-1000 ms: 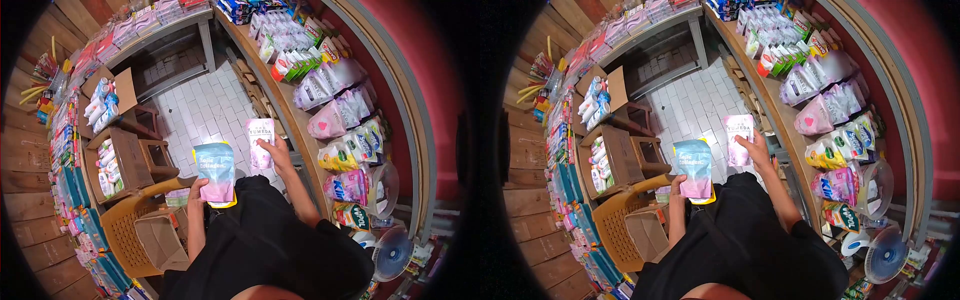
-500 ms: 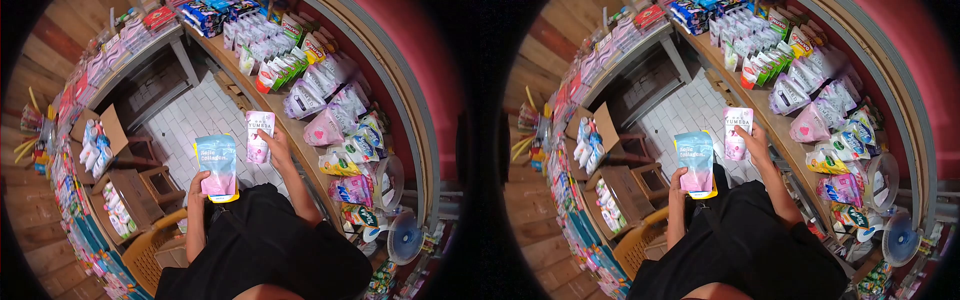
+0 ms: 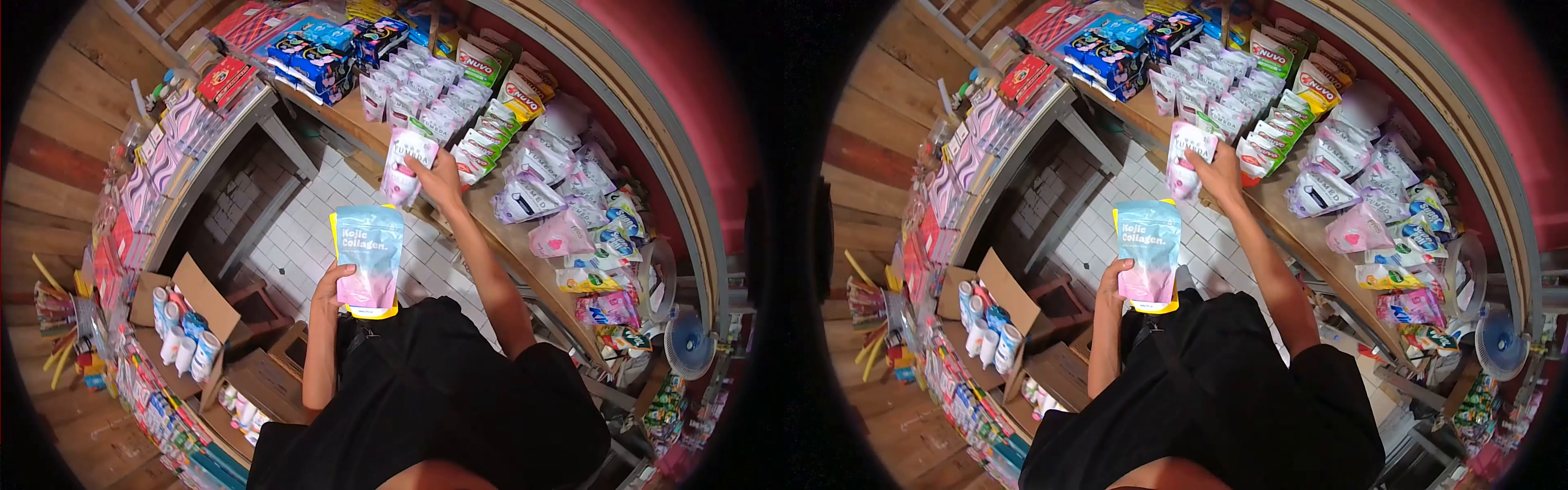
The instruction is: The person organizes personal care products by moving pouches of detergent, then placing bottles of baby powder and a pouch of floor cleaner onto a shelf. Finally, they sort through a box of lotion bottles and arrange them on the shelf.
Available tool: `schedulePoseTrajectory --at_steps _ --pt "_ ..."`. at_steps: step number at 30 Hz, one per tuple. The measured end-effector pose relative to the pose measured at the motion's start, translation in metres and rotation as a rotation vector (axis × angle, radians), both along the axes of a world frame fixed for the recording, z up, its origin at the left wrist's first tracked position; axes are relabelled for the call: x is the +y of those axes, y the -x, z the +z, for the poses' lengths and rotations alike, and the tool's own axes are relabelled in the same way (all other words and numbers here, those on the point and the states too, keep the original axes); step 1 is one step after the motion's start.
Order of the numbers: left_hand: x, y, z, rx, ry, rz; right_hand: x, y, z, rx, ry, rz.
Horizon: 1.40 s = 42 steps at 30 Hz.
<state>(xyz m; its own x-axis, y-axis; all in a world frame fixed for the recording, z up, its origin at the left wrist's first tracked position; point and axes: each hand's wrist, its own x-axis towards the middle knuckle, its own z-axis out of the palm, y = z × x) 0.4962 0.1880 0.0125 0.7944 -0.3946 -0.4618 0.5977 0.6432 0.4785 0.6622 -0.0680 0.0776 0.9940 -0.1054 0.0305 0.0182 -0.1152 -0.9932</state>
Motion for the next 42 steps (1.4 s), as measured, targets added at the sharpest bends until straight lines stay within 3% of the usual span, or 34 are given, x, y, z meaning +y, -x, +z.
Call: schedulePoseTrajectory --at_steps 6,13,17,29,35,38,42 --pt "0.028 -0.045 0.000 0.011 -0.032 -0.053 0.032 -0.082 0.018 -0.288 0.575 -0.171" --pt "0.050 -0.070 -0.003 0.031 0.139 -0.140 0.045 -0.135 0.016 -0.166 0.768 -0.091" --pt "0.050 -0.074 -0.003 0.024 0.113 -0.124 0.050 -0.142 0.012 -0.134 0.933 -0.031" --pt "0.052 -0.074 -0.009 0.007 0.093 -0.099 0.049 -0.145 0.002 -0.178 1.117 -0.049" --pt "0.044 -0.075 -0.004 -0.009 0.172 -0.110 0.046 -0.124 0.018 -0.568 0.948 -0.110" --pt "0.037 -0.076 -0.002 -0.039 0.171 -0.122 0.049 -0.087 0.039 -0.481 0.726 -0.106" --pt "0.025 -0.074 0.002 -0.074 0.135 -0.131 0.041 -0.031 0.036 0.118 -0.114 0.113"
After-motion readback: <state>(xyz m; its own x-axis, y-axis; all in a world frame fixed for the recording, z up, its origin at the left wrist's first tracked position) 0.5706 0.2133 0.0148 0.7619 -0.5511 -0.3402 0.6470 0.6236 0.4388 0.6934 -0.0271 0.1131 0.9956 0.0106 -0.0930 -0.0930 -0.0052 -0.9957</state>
